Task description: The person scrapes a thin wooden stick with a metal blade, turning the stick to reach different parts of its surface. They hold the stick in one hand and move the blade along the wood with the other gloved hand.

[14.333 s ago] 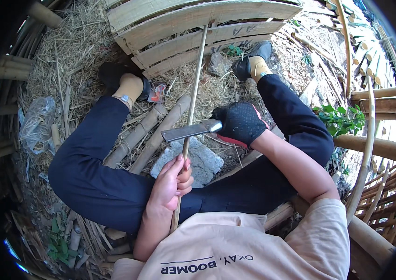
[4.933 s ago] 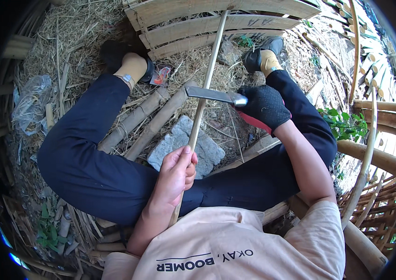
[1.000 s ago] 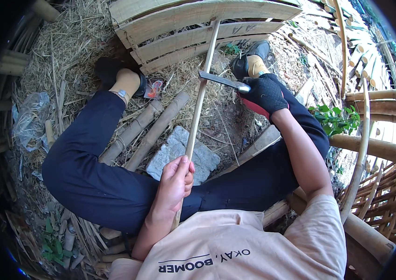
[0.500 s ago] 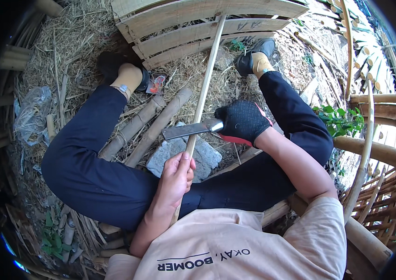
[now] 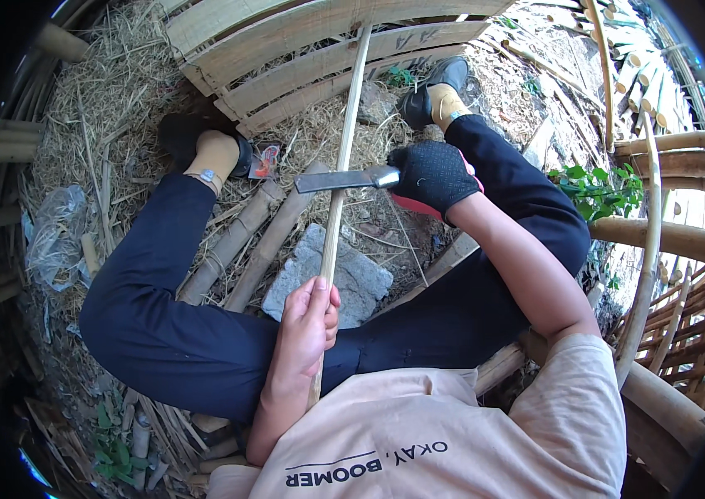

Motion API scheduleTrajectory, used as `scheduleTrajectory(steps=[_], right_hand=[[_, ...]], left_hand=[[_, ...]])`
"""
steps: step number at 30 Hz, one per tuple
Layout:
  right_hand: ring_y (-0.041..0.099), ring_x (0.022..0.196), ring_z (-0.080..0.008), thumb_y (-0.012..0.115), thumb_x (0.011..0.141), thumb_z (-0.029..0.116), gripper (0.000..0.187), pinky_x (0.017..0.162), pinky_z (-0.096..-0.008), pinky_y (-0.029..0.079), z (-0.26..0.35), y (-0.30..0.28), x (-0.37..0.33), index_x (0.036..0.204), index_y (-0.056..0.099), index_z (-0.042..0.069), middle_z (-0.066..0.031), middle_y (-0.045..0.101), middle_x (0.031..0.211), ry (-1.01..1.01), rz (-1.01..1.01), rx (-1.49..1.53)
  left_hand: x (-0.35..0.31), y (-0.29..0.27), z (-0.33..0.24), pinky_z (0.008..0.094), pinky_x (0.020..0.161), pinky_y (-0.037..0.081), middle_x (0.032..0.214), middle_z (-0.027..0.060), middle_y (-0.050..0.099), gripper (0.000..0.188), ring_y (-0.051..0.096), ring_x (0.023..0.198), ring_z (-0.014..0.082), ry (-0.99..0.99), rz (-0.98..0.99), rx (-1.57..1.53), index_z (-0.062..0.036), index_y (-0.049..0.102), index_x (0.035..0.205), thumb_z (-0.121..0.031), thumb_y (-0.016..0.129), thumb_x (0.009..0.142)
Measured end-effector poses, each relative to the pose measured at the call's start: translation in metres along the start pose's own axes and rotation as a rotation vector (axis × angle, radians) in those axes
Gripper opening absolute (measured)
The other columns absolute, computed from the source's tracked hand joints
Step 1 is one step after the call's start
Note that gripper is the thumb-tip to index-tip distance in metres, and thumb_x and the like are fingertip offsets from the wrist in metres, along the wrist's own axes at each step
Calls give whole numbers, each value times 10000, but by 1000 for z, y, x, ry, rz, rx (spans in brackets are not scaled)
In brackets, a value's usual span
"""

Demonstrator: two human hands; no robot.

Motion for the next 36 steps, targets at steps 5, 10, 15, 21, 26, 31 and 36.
scheduleTrajectory(steps=[5,10,15,21,26,31,36], right_hand=[[708,838,-345,638,821,329,244,795,-442,555,-55,-21,9,922,760,143,-151,725,852,175,-80,28],[688,803,-367,674,830,421,317,759,-469,538,5,-10,-25,923,734,124,-179,702,809,-27,78,124],[705,792,-359,642,770,293,233,756,-455,553,48,13,-41,884,747,119,-179,706,790,-172,275,147],[718,768,-335,656,743,263,211,711,-458,563,47,17,-36,883,752,138,-151,719,787,-176,244,42],[701,732,-352,663,734,251,193,676,-464,547,42,19,-33,862,733,126,-159,694,737,-186,183,41],[717,771,-331,657,735,249,205,701,-448,559,36,13,-26,888,752,150,-152,715,783,-129,145,63],[713,820,-329,642,801,273,194,751,-446,560,-35,-3,6,914,752,160,-130,725,836,87,-49,-1]], left_hand=[[-4,-1,-2,193,347,173,561,-97,264,316,212,404,0,-20,23,-21,-105,475,889,-333,389,1090],[-2,-2,-5,194,349,177,561,-96,257,316,210,405,0,-38,49,-46,-102,479,895,-333,387,1090],[-1,-5,-1,193,355,176,562,-97,258,326,211,409,-3,-39,37,-6,-105,474,894,-353,390,1089],[1,-7,1,198,368,171,564,-98,285,342,224,416,-4,19,-17,76,-104,471,881,-357,378,1093],[2,-7,4,201,366,171,565,-99,278,343,221,413,-2,3,-2,56,-103,468,884,-359,377,1093],[-2,-8,5,200,364,172,567,-100,277,346,223,412,-2,12,3,36,-101,467,887,-364,374,1093],[-5,-3,7,194,365,171,572,-98,290,332,227,415,-4,2,28,-1,-104,469,896,-355,378,1093]])
Point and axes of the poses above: each hand's wrist, its own x-axis towards the middle knuckle, its own y-axis out of the palm, z = x × y, the point moved 7 cm from there along x, towards the middle knuckle
